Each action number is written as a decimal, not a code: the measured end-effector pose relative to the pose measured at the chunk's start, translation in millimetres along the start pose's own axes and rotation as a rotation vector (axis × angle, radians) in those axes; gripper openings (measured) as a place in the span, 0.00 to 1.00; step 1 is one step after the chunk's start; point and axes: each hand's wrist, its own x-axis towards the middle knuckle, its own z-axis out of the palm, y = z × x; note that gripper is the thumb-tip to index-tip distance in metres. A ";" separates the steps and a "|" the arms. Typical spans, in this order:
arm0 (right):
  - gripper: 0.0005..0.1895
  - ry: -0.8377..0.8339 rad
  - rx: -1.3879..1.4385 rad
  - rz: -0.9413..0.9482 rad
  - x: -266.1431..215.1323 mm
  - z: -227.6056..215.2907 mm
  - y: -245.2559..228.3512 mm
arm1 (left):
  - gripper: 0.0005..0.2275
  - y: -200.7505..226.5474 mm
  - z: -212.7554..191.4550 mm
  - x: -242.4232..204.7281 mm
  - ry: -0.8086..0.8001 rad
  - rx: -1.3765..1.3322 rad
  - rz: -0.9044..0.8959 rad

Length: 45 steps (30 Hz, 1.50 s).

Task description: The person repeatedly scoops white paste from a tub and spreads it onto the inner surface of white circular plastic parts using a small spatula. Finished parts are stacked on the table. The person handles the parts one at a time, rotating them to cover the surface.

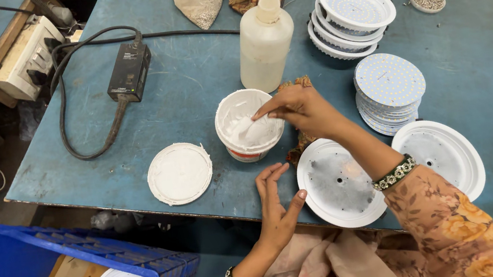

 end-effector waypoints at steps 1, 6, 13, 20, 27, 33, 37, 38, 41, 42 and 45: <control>0.09 -0.014 -0.034 -0.106 1.9 2.6 -3.4 | 0.26 0.6 0.3 0.0 0.003 0.002 0.002; 0.09 0.062 0.472 0.286 -10.0 27.8 -11.4 | 0.26 1.3 -0.7 1.8 0.001 0.006 0.024; 0.10 0.553 1.094 0.473 -20.0 6.9 17.7 | 0.24 2.8 -2.6 3.9 -0.026 0.020 0.060; 0.11 0.581 1.266 0.588 -34.0 -15.8 42.1 | 0.25 -2.4 1.4 9.5 -0.107 0.069 0.046; 0.18 0.644 1.091 0.510 -132.2 -53.8 8.0 | 0.22 -8.2 3.4 46.3 -0.230 0.075 -0.122; 0.14 0.410 0.027 0.713 -195.6 -38.4 -48.3 | 0.13 -4.1 25.2 77.1 -0.189 0.669 -0.025; 0.18 0.198 -0.410 0.315 -190.9 -14.1 -59.9 | 0.16 -1.0 28.4 69.7 -0.095 0.468 -0.056; 0.20 0.158 -0.443 0.262 -186.6 -10.1 -59.1 | 0.16 -0.9 27.8 67.0 -0.086 0.444 -0.050; 0.24 0.055 -0.540 0.131 -168.8 -4.8 -49.4 | 0.15 -0.6 24.7 62.8 -0.084 0.380 -0.042; 0.24 0.030 -0.568 0.108 -163.5 -3.0 -45.9 | 0.15 -0.7 23.9 62.5 -0.090 0.360 -0.041; 0.22 -0.017 -0.607 0.045 -153.1 -3.0 -37.6 | 0.15 -2.1 21.6 62.4 -0.076 0.342 0.001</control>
